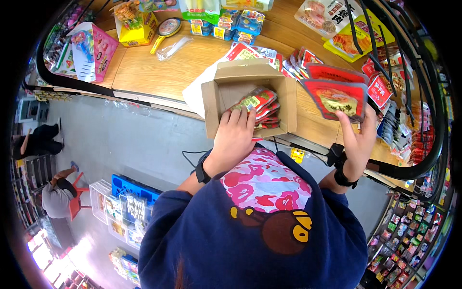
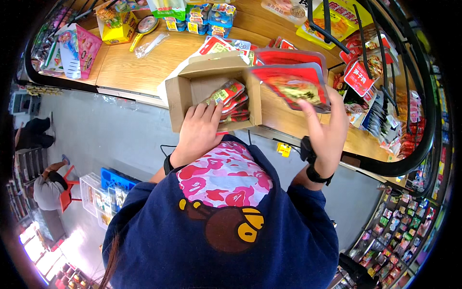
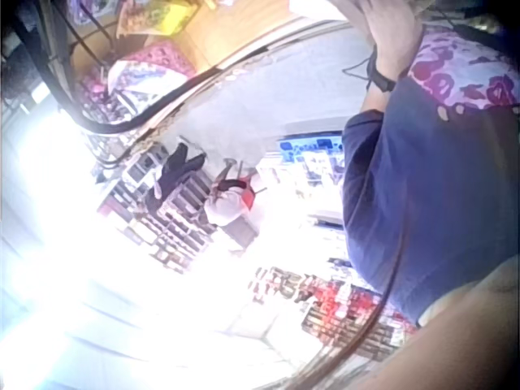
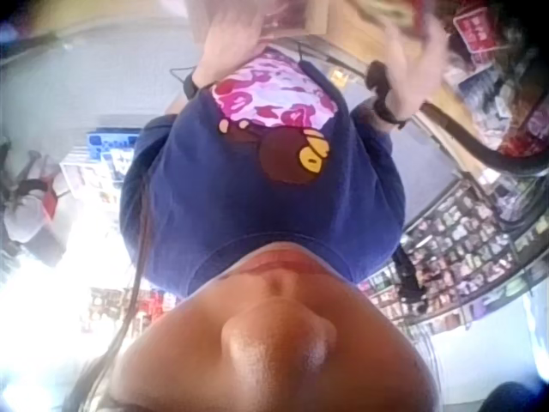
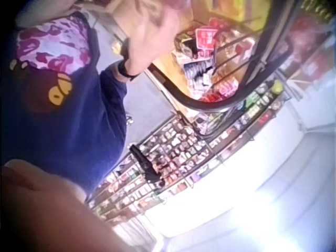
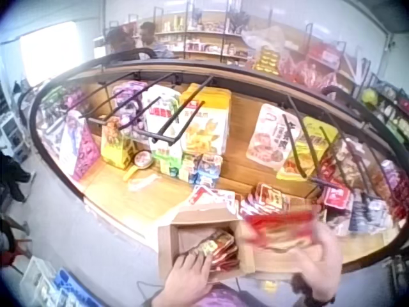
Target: The person organizes multiple snack packets by removing them from a box, placing them onto a shelf, and then refilling the box with packets from the shelf.
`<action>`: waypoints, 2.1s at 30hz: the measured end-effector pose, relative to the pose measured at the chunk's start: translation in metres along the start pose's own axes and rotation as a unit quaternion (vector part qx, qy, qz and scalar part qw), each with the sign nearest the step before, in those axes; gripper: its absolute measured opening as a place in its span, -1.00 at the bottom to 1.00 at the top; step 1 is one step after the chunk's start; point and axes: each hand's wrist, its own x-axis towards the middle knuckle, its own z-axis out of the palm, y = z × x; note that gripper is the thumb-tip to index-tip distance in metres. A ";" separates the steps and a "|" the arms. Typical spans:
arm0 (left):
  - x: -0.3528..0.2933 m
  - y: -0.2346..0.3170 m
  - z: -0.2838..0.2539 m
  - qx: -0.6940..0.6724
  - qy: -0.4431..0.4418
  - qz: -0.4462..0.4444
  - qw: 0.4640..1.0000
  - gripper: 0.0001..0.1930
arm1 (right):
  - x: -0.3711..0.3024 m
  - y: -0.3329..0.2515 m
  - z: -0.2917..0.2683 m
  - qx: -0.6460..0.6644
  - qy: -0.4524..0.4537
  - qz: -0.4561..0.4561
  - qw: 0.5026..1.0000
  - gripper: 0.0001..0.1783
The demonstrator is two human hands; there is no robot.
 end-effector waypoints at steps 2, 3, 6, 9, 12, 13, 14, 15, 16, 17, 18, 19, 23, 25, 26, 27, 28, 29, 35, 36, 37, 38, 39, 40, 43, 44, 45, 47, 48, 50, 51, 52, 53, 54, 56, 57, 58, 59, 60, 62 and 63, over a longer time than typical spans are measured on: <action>-0.006 0.000 0.000 -0.011 -0.003 -0.016 1.000 -0.33 | 0.011 -0.033 0.032 0.022 -0.104 -0.244 0.964 -0.67; -0.005 0.000 0.000 -0.047 0.011 -0.015 0.999 -0.35 | 0.015 -0.035 0.047 0.017 -0.124 -0.285 0.950 -0.66; -0.005 0.000 0.011 -0.089 0.039 -0.027 0.995 -0.40 | 0.016 -0.036 0.083 -0.009 -0.148 -0.347 0.926 -0.67; -0.008 0.001 0.015 -0.041 0.048 -0.024 0.998 -0.45 | 0.014 -0.024 0.115 -0.087 -0.188 -0.378 0.902 -0.68; -0.010 0.003 0.011 -0.055 -0.012 -0.040 0.998 -0.50 | 0.018 -0.002 0.126 -0.099 -0.188 -0.344 0.915 -0.67; -0.011 0.003 0.010 -0.055 -0.012 -0.043 0.997 -0.50 | 0.018 -0.001 0.126 -0.113 -0.181 -0.344 0.915 -0.66; -0.009 0.003 0.008 -0.041 0.012 -0.030 0.999 -0.51 | 0.019 -0.005 0.126 -0.108 -0.179 -0.344 0.916 -0.65; -0.008 0.003 0.006 -0.026 0.036 -0.017 0.999 -0.51 | 0.020 -0.006 0.127 -0.107 -0.179 -0.344 0.915 -0.65; -0.007 0.003 0.007 -0.026 0.035 -0.018 0.999 -0.51 | 0.021 -0.006 0.129 -0.114 -0.187 -0.334 0.917 -0.68; -0.006 0.002 0.007 -0.022 0.049 -0.011 0.998 -0.52 | 0.022 -0.006 0.130 -0.120 -0.194 -0.324 0.918 -0.71; -0.005 0.001 0.006 -0.018 0.063 -0.005 0.998 -0.53 | 0.021 -0.007 0.131 -0.120 -0.194 -0.323 0.918 -0.71; -0.005 0.001 0.005 -0.018 0.063 -0.004 0.998 -0.53 | 0.020 -0.008 0.131 -0.162 -0.227 -0.331 0.902 -0.73; -0.003 0.003 0.005 -0.024 -0.001 -0.033 0.999 -0.42 | 0.013 -0.005 0.137 -0.267 -0.271 -0.356 0.853 -0.74; -0.002 0.003 0.006 -0.017 0.009 -0.026 0.999 -0.41 | 0.013 -0.002 0.139 -0.292 -0.280 -0.364 0.839 -0.67; -0.002 0.002 0.005 -0.023 -0.001 -0.029 0.999 -0.39 | 0.013 0.000 0.139 -0.264 -0.286 -0.360 0.848 -0.65; -0.002 0.002 0.004 -0.028 -0.010 -0.031 0.999 -0.38 | 0.014 0.002 0.139 -0.236 -0.292 -0.355 0.856 -0.62; -0.002 0.001 0.004 -0.028 -0.010 -0.032 0.999 -0.38 | 0.017 0.004 0.138 -0.236 -0.293 -0.356 0.856 -0.62; -0.002 0.002 0.005 -0.023 0.008 -0.030 0.999 -0.37 | 0.021 0.006 0.136 -0.202 -0.305 -0.325 0.872 -0.60; 0.003 0.006 -0.007 -0.035 0.004 -0.044 0.998 -0.34 | 0.030 0.025 0.138 -0.076 -0.272 -0.314 0.906 -0.53; 0.003 0.006 -0.008 -0.039 -0.007 -0.052 0.998 -0.33 | 0.032 0.020 0.134 -0.058 -0.314 -0.254 0.913 -0.57; 0.002 0.006 -0.007 -0.039 -0.007 -0.054 0.998 -0.33 | 0.033 0.017 0.133 -0.038 -0.354 -0.194 0.914 -0.61; 0.003 0.006 -0.005 -0.037 0.006 -0.051 0.998 -0.33 | 0.032 0.019 0.134 -0.039 -0.353 -0.192 0.915 -0.61; 0.003 0.006 -0.004 -0.035 0.019 -0.050 0.998 -0.34 | 0.030 0.024 0.139 -0.062 -0.308 -0.213 0.925 -0.68; 0.004 0.006 -0.005 -0.036 0.018 -0.048 0.998 -0.34 | 0.027 0.027 0.144 -0.084 -0.261 -0.234 0.933 -0.73; 0.005 0.007 -0.007 -0.025 0.029 -0.045 0.998 -0.35 | 0.022 0.022 0.160 -0.174 -0.175 -0.237 0.940 -0.76; 0.006 0.007 -0.007 -0.019 0.029 -0.043 0.998 -0.35 | 0.021 0.023 0.165 -0.173 -0.175 -0.237 0.940 -0.76; 0.006 0.007 -0.007 -0.012 0.029 -0.041 0.999 -0.35 | 0.020 0.024 0.169 -0.212 -0.178 -0.253 0.927 -0.72; 0.005 0.006 -0.003 -0.012 0.036 -0.043 0.998 -0.34 | 0.020 0.023 0.173 -0.250 -0.181 -0.269 0.912 -0.67; 0.004 0.006 -0.001 -0.012 0.043 -0.044 0.998 -0.34 | 0.021 0.021 0.173 -0.253 -0.201 -0.262 0.909 -0.63; 0.004 0.005 0.002 -0.013 0.039 -0.051 0.998 -0.34 | 0.020 0.021 0.173 -0.256 -0.221 -0.254 0.906 -0.60; 0.004 0.006 0.002 -0.013 0.036 -0.058 0.998 -0.34 | 0.020 0.023 0.175 -0.234 -0.232 -0.245 0.912 -0.59; 0.004 0.006 0.001 -0.013 0.036 -0.057 0.998 -0.34 | 0.020 0.024 0.176 -0.211 -0.243 -0.237 0.917 -0.59; 0.003 0.006 0.000 -0.020 0.050 -0.054 0.997 -0.34 | 0.021 0.025 0.176 -0.212 -0.243 -0.237 0.917 -0.59; 0.003 0.006 0.000 -0.026 0.064 -0.050 0.996 -0.34 | 0.023 0.026 0.176 -0.222 -0.279 -0.220 0.908 -0.59; 0.003 0.006 0.003 -0.023 0.057 -0.049 0.997 -0.35 | 0.025 0.023 0.174 -0.233 -0.313 -0.202 0.898 -0.59; 0.002 0.005 0.005 -0.019 0.051 -0.050 0.997 -0.36 | 0.028 0.019 0.173 -0.243 -0.352 -0.185 0.885 -0.57; 0.002 0.004 0.006 -0.019 0.051 -0.049 0.997 -0.36 | 0.030 0.015 0.171 -0.252 -0.390 -0.168 0.870 -0.56; 0.001 0.004 0.006 -0.024 0.058 -0.049 0.997 -0.37 | 0.032 0.012 0.170 -0.253 -0.389 -0.167 0.870 -0.56; 0.001 0.004 0.006 -0.029 0.064 -0.049 0.996 -0.37 | 0.034 0.008 0.169 -0.254 -0.404 -0.163 0.864 -0.54; 0.002 0.005 0.006 -0.030 0.065 -0.051 0.996 -0.36 | 0.036 0.007 0.168 -0.255 -0.418 -0.158 0.858 -0.52; 0.002 0.006 0.006 -0.030 0.066 -0.055 0.996 -0.36 | 0.038 0.008 0.169 -0.242 -0.428 -0.160 0.856 -0.49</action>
